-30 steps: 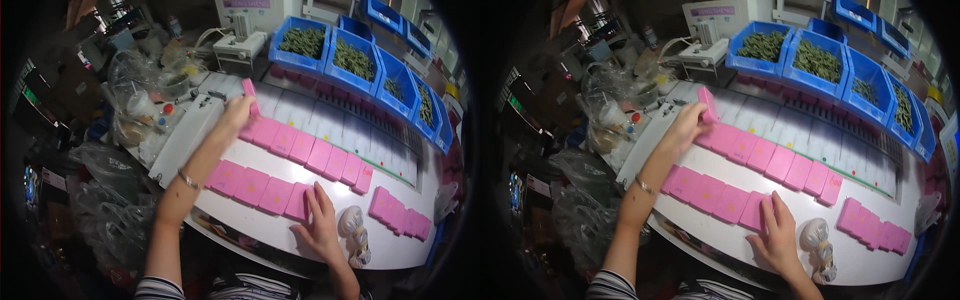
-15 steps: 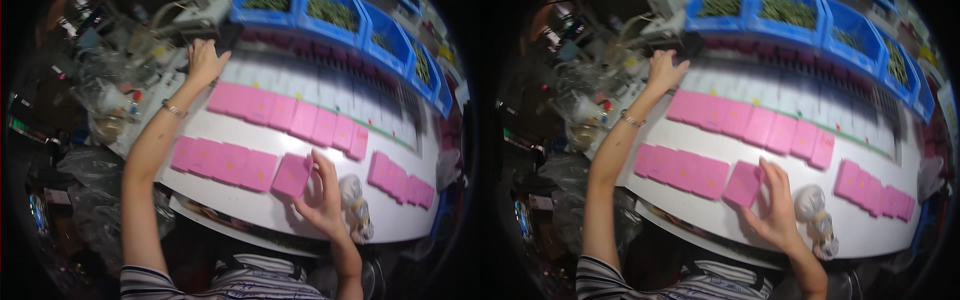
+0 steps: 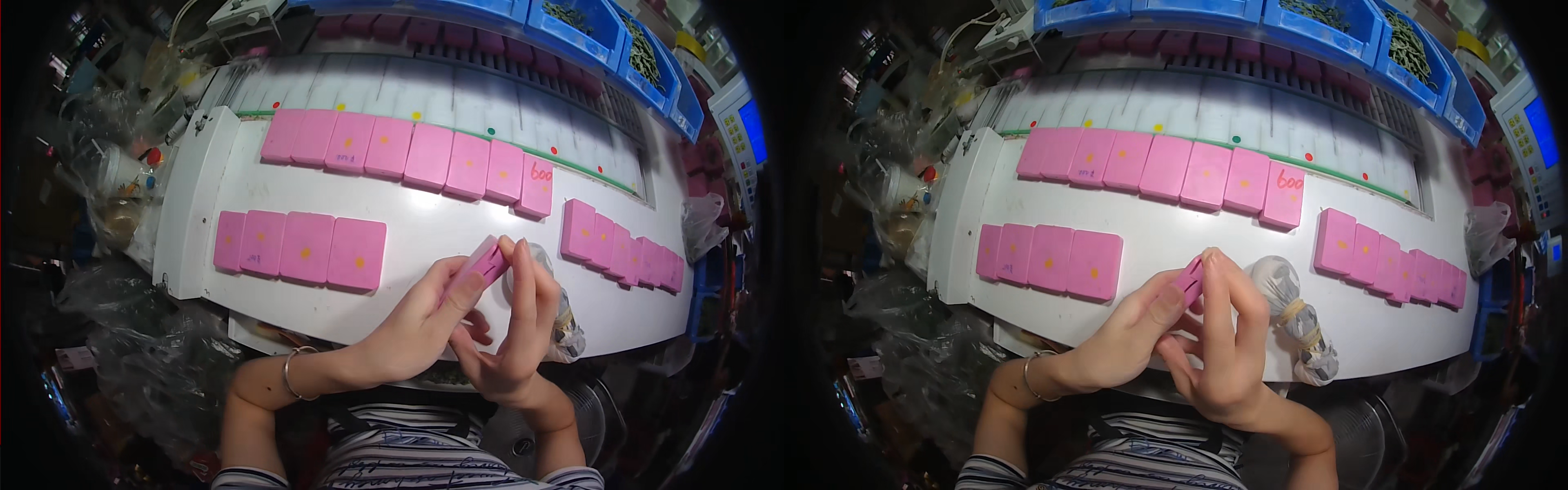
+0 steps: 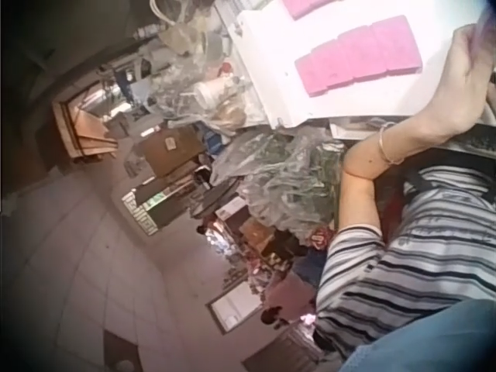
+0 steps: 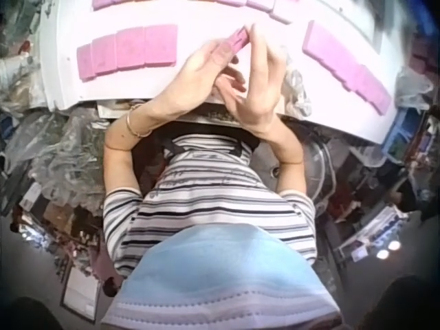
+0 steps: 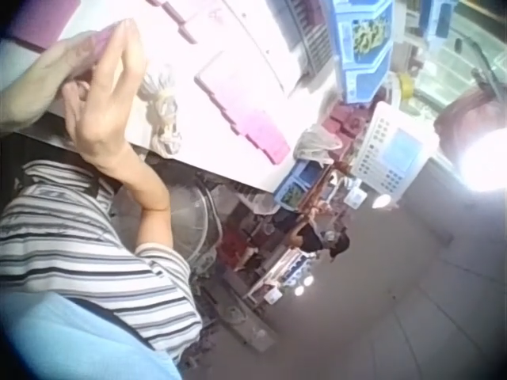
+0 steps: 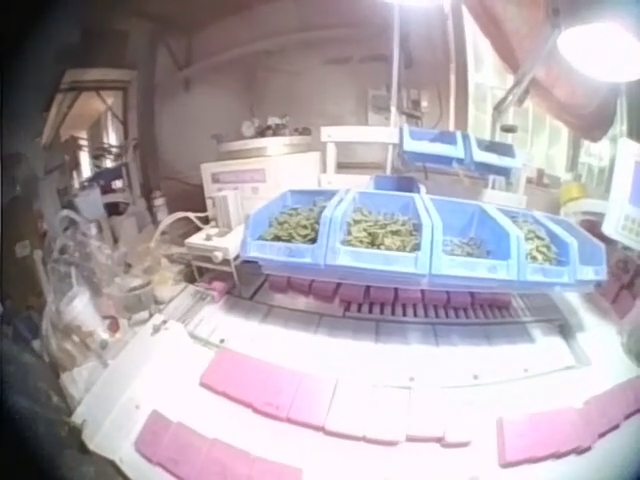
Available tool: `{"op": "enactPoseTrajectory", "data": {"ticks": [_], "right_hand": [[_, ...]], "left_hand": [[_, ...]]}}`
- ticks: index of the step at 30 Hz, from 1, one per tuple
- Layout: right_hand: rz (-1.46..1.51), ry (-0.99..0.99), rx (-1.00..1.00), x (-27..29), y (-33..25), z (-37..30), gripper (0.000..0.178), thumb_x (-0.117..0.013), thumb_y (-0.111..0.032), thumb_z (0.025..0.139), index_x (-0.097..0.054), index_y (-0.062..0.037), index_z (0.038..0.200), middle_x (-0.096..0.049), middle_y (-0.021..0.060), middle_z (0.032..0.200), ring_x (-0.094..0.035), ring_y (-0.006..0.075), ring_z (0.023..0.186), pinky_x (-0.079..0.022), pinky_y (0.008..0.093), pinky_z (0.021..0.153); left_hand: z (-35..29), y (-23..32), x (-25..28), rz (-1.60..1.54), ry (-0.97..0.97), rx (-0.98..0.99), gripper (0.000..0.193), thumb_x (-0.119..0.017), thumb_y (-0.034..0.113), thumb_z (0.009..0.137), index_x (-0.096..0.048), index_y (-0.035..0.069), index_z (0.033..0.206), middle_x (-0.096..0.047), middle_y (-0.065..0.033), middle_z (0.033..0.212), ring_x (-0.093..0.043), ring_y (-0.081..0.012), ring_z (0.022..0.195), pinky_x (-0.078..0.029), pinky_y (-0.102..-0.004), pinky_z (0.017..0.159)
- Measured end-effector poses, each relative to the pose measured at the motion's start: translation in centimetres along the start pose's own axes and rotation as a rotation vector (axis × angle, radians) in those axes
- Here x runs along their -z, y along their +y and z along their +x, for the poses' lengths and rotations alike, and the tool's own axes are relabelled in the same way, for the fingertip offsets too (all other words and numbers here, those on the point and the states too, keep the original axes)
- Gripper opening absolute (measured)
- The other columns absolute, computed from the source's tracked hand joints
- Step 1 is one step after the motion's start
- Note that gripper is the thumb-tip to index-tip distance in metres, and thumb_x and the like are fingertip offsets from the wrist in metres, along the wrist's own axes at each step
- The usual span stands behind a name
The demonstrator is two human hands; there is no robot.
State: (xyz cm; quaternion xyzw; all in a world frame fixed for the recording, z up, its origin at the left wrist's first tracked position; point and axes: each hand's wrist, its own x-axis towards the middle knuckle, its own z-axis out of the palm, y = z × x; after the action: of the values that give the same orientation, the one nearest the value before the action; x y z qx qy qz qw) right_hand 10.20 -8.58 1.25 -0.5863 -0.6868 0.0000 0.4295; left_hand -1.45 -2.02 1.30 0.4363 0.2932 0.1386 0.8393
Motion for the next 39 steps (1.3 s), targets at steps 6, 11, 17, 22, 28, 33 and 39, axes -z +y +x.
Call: {"op": "enactPoseTrajectory", "data": {"ticks": [6,11,17,22,28,33,39], "right_hand": [[-0.147,0.131,0.045,-0.1,-0.6,-0.8,0.066,-0.073,-0.004,0.063,-0.043,0.0138,0.119,-0.044,0.0268,0.116,-0.051,0.0346,0.1,-0.047,0.0354,0.077],[0.09,-0.17,0.304,0.8,-0.8,-1.7,0.055,-0.069,-0.008,0.061,-0.054,0.006,0.112,-0.058,0.0094,0.082,-0.058,0.0219,0.073,-0.045,0.028,0.058],[0.241,-0.166,-0.074,1.6,-1.0,1.9,0.022,-0.049,0.01,0.078,-0.057,0.0053,0.098,-0.06,0.0088,0.068,-0.056,0.0143,0.053,-0.044,0.0228,0.049],[0.327,-0.07,-0.354,0.5,1.0,4.1,0.014,-0.041,0.004,0.09,-0.053,0.0049,0.095,-0.053,0.0036,0.063,-0.049,0.0044,0.048,-0.038,0.0173,0.043],[0.541,-0.102,-0.68,1.3,1.0,4.0,0.009,-0.043,0.002,0.088,-0.052,0.0013,0.088,-0.052,0.0013,0.059,-0.051,0.0047,0.05,-0.041,0.0206,0.045],[0.506,-0.228,-0.606,1.7,1.4,3.7,0.008,-0.056,0.001,0.082,-0.051,0.0014,0.088,-0.051,0.0009,0.06,-0.052,0.0042,0.054,-0.04,0.0178,0.045],[0.498,-0.398,-0.657,3.3,1.1,4.7,0.014,-0.06,0.002,0.078,-0.05,0.001,0.088,-0.057,0.0049,0.065,-0.058,0.0102,0.058,-0.043,0.0221,0.048]], "left_hand": [[0.4,-0.5,-0.3,-0.204,0.027,-0.067,0.058,-0.024,0.046,0.095,-0.034,-0.001,0.129,-0.049,-0.0156,0.115,-0.055,-0.0218,0.099,-0.046,-0.0374,0.089],[1.7,-1.2,1.8,-0.712,0.173,-0.051,0.067,-0.023,0.057,0.091,-0.042,0.0,0.12,-0.052,-0.0119,0.103,-0.056,-0.0262,0.095,-0.045,-0.0454,0.09],[1.5,-0.5,1.4,-0.371,0.204,-0.169,0.06,-0.025,0.051,0.093,-0.049,-0.002,0.106,-0.056,-0.0104,0.086,-0.059,-0.021,0.074,-0.052,-0.0357,0.067],[0.8,-0.1,0.9,-0.196,0.092,-0.122,0.059,-0.021,0.042,0.097,-0.056,-0.006,0.088,-0.057,-0.0112,0.062,-0.056,-0.0173,0.05,-0.05,-0.029,0.052],[0.5,0.1,1.3,-0.056,0.048,-0.156,0.06,-0.018,0.038,0.097,-0.056,-0.006,0.083,-0.058,-0.0123,0.065,-0.056,-0.0156,0.05,-0.048,-0.0274,0.05],[0.6,0.3,1.6,0.141,0.102,-0.175,0.062,-0.016,0.038,0.097,-0.058,-0.006,0.083,-0.059,-0.0107,0.068,-0.055,-0.0141,0.05,-0.047,-0.0265,0.05],[0.7,0.4,1.4,0.193,0.119,-0.194,0.062,-0.018,0.038,0.097,-0.059,-0.007,0.087,-0.06,-0.0097,0.068,-0.055,-0.0136,0.05,-0.046,-0.0257,0.05]]}}
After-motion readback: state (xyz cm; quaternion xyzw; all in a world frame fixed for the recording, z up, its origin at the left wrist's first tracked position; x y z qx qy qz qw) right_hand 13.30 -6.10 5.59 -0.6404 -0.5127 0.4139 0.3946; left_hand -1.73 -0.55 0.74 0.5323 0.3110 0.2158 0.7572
